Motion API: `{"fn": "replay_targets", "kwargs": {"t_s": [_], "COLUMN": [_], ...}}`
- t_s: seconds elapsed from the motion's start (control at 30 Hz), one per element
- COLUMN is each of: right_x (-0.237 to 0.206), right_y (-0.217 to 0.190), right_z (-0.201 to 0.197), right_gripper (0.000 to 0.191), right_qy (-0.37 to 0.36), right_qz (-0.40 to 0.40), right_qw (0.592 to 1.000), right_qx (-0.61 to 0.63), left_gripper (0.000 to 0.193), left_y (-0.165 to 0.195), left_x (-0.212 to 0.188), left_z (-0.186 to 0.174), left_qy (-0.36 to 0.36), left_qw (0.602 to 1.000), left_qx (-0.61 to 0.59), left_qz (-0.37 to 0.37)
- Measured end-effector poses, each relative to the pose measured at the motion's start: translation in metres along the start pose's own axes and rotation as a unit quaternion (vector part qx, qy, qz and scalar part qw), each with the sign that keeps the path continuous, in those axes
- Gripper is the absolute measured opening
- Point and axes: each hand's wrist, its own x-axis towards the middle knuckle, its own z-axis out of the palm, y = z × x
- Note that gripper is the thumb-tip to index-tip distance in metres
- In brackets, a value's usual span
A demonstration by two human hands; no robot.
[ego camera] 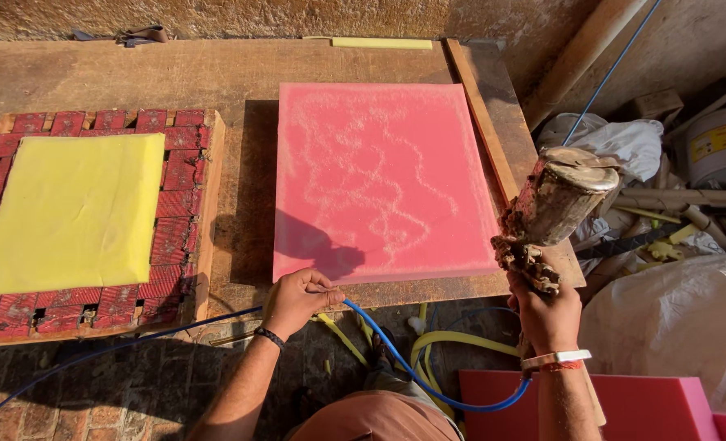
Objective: The person holds a spray gun connected to a blue hose and sprays liquid onto a large pink foam sheet on a workbench, moving the gun across the surface. They then lift and reposition the foam sheet, press it flat with both hands, and handle another foam block on the bench.
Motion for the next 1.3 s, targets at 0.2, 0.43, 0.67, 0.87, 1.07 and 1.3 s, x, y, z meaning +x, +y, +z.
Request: {"fn": "replay_targets", "kwargs": {"t_s": [0.2, 0.43, 0.67, 0.87, 1.07, 1.3], "right_x": [0.001, 0.052, 0.084, 0.092, 0.062, 0.021], "right_y": [0.026, 0.006, -0.034, -0.037, -0.013, 0.035], "right_z": [-0.009, 0.019, 0.038, 0.025, -0.016, -0.039], "right_gripper": [0.016, 0.011, 0.029, 0.045, 0.042, 0.019], "right_qy": [-0.033, -0.068, -0.060, 0.010, 0.020, -0.022], "right_qz": [0.049, -0.066, -0.093, -0.129, -0.064, 0.079], "right_qw": [0.998, 0.984, 0.983, 0.976, 0.996, 0.997], "right_qx": [0.015, 0.150, 0.146, 0.177, 0.056, 0.015], "left_gripper": [0.035, 0.035, 0.038, 0.036, 0.037, 0.036], "left_y": [0.003, -0.011, -0.012, -0.003, 0.019, 0.032], "left_x": [-0.001, 0.001, 0.008, 0.016, 0.019, 0.018], "left_z": [0.005, -0.015, -0.017, -0.006, 0.020, 0.050], "left_qy": [-0.034, 0.041, 0.098, 0.087, 0.019, -0.075], "left_qw": [0.999, 0.997, 0.995, 0.995, 0.999, 0.996], "left_qx": [-0.009, -0.049, -0.018, -0.021, 0.006, 0.021], "left_qz": [0.006, -0.042, -0.028, -0.051, -0.044, -0.030]}}
